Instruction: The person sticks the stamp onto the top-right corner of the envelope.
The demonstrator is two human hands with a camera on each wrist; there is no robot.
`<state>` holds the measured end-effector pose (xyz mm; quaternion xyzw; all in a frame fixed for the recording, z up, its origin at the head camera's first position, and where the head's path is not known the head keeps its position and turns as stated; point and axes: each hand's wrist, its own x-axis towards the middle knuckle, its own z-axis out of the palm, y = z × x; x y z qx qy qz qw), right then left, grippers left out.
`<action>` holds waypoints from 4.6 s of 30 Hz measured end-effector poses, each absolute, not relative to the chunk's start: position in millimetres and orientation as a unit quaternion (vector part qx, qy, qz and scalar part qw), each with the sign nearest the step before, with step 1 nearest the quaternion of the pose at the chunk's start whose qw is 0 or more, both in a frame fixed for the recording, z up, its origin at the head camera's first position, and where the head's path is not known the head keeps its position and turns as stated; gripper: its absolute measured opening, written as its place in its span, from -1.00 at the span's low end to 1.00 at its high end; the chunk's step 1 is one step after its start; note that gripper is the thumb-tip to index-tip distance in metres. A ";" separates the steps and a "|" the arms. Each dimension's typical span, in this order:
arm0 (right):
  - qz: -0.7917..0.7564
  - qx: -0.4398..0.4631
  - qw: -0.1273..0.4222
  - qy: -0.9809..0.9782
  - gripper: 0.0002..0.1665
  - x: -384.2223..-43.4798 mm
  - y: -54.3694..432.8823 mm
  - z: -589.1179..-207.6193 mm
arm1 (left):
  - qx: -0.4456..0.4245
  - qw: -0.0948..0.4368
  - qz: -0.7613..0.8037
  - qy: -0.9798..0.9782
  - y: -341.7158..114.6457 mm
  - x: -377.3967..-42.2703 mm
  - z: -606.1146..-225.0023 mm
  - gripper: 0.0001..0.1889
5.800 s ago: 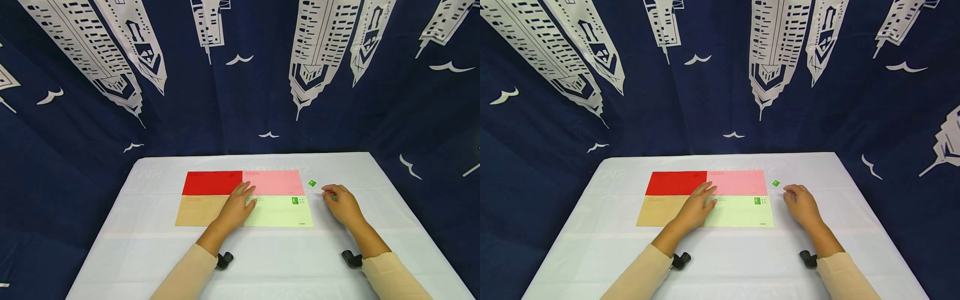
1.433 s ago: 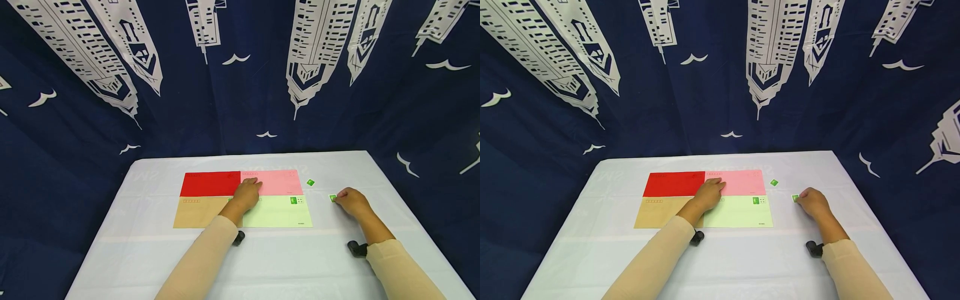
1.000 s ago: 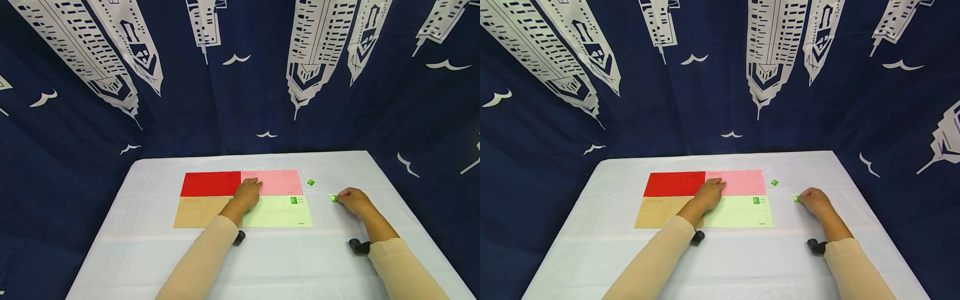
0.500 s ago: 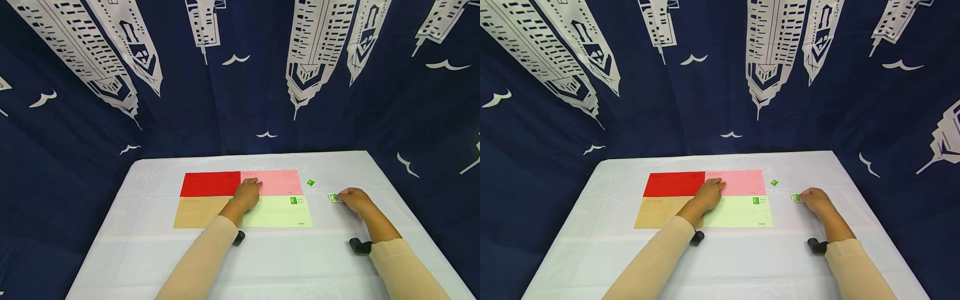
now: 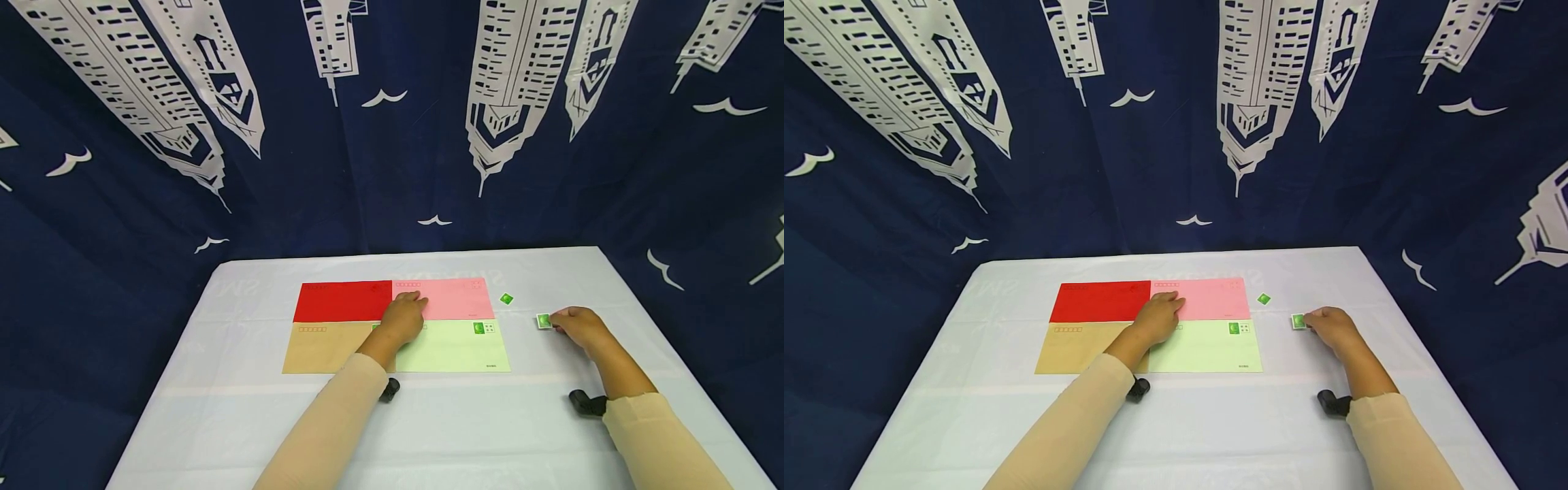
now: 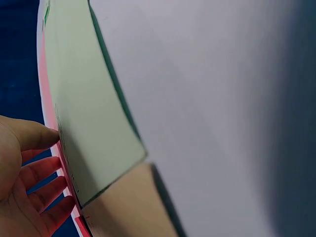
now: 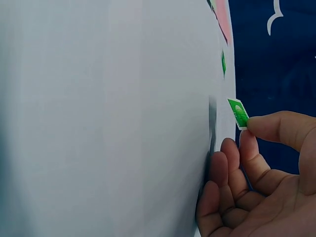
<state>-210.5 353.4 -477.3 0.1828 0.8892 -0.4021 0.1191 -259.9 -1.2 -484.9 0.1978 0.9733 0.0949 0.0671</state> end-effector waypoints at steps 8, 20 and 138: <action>-0.430 0.165 0.107 0.881 -0.54 -212.9 353.3 -481.3 | 0.190 0.071 0.100 0.974 -0.5 -261.2 -486.8 -0.51; -0.468 0.147 0.099 0.866 -0.50 -211.3 349.4 -478.2 | 0.191 0.074 0.099 0.974 -0.3 -262.1 -487.9 -0.51; -0.562 0.059 0.062 0.823 -0.69 -285.2 263.5 -490.0 | 0.192 0.059 0.094 0.975 0.1 -264.5 -490.3 -0.52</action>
